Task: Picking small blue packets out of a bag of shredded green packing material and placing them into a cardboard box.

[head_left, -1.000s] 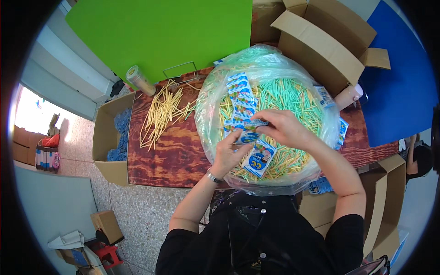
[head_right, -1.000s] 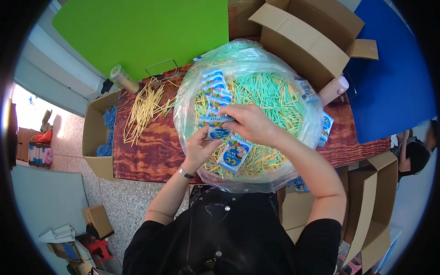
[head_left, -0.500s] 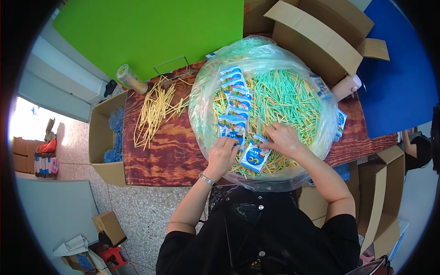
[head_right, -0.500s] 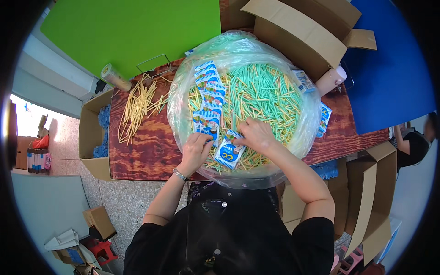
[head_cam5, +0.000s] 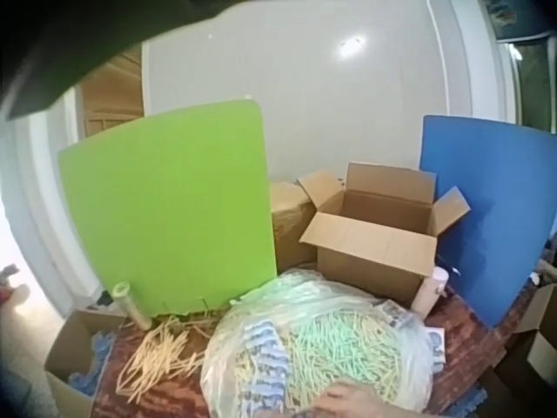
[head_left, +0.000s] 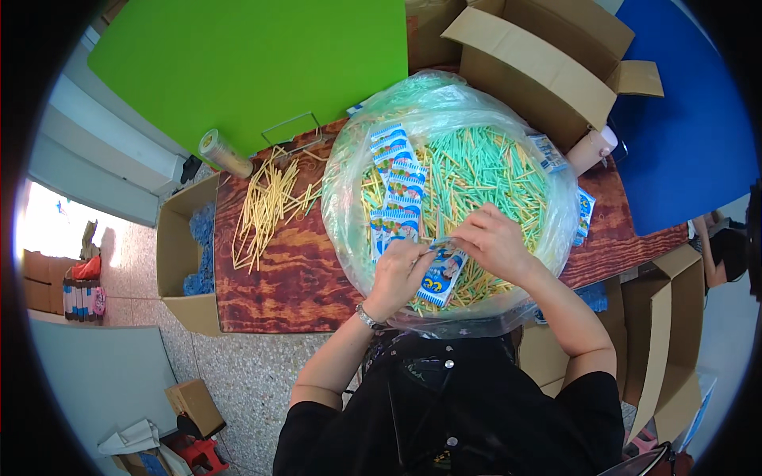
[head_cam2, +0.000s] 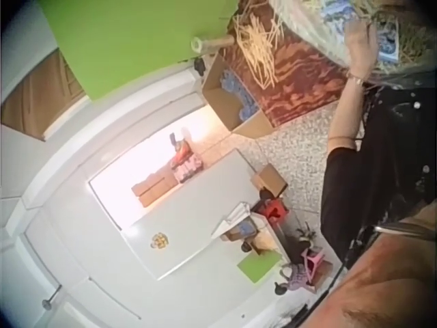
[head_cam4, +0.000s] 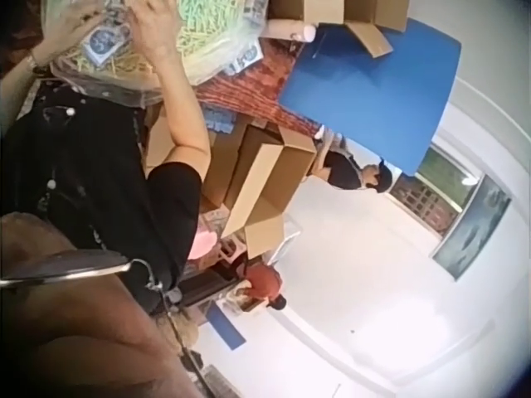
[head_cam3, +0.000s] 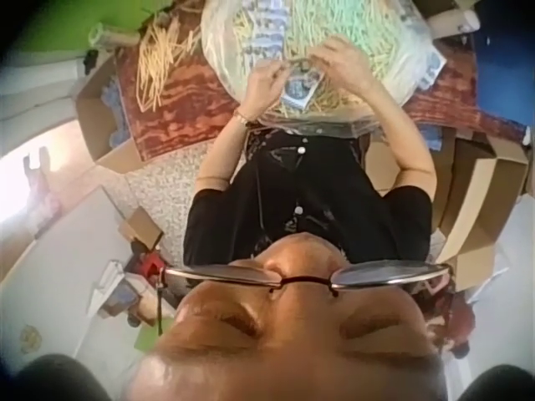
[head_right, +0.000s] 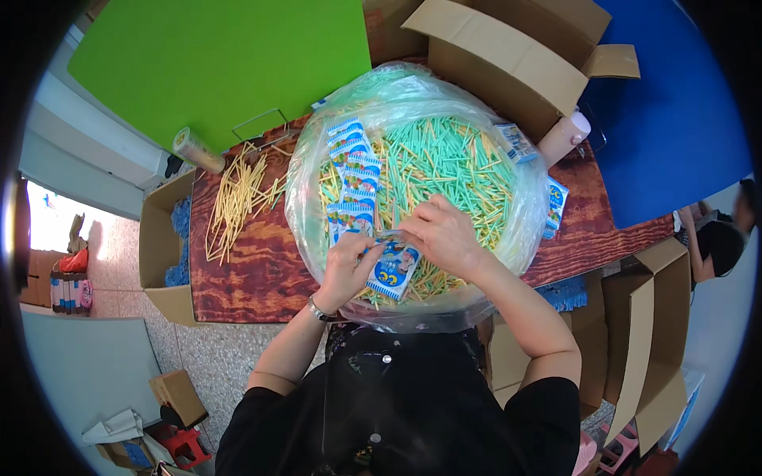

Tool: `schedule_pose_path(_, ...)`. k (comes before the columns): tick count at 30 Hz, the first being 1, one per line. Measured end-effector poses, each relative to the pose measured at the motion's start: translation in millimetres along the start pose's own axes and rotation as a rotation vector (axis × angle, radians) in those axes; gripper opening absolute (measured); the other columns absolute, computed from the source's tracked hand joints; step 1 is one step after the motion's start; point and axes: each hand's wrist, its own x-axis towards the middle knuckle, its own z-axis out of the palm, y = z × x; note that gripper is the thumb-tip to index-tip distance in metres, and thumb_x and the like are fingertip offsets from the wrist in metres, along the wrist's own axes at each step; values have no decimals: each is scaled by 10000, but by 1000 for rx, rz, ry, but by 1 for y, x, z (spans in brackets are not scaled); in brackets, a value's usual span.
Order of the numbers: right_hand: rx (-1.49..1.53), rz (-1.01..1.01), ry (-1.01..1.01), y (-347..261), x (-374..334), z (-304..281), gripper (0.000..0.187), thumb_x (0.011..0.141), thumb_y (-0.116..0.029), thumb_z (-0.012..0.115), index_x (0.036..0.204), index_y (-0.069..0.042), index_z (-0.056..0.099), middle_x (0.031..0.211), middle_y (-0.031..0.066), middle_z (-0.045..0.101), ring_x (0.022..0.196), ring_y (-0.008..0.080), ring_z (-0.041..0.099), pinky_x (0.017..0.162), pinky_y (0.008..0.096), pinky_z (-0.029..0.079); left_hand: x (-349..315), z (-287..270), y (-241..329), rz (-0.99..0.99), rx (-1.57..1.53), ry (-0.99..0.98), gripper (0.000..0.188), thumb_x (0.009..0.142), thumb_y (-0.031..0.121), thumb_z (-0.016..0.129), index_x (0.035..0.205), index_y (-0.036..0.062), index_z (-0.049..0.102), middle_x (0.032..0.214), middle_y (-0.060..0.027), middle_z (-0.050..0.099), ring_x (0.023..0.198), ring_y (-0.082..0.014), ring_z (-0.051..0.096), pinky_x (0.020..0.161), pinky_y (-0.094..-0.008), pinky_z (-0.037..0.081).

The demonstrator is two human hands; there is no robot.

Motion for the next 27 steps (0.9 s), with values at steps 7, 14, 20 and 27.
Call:
schedule_pose_path(7,407,234,-89,-1,11,-8,223,842,-219,691,797,-28,585,719,132,584,687,340,585,597,413,446,21,5,4,-410,-490,-163,227,875,164,707,742,-1,625,616,46,517,603,-10,417,509,-227,354)
schedule_pose_path(14,600,233,-193,32,27,-11,181,857,-149,665,996,-34,654,849,147,652,769,315,640,658,369,494,26,13,-10,-373,-411,-19,240,771,191,812,729,16,654,610,9,590,542,-26,452,473,-222,362)
schedule_pose_path(20,-38,617,-127,187,54,11,255,887,-269,632,987,-42,691,984,161,697,914,324,670,791,415,520,29,16,-9,-435,-473,-37,252,771,180,811,720,23,622,620,43,559,560,-21,435,479,-220,350)
schedule_pose_path(27,-254,686,-561,194,92,25,391,826,-369,626,990,-23,708,1007,216,680,956,342,656,846,446,508,24,9,-16,-468,-514,-20,231,790,165,796,726,24,625,633,64,539,572,-1,409,483,-196,327)
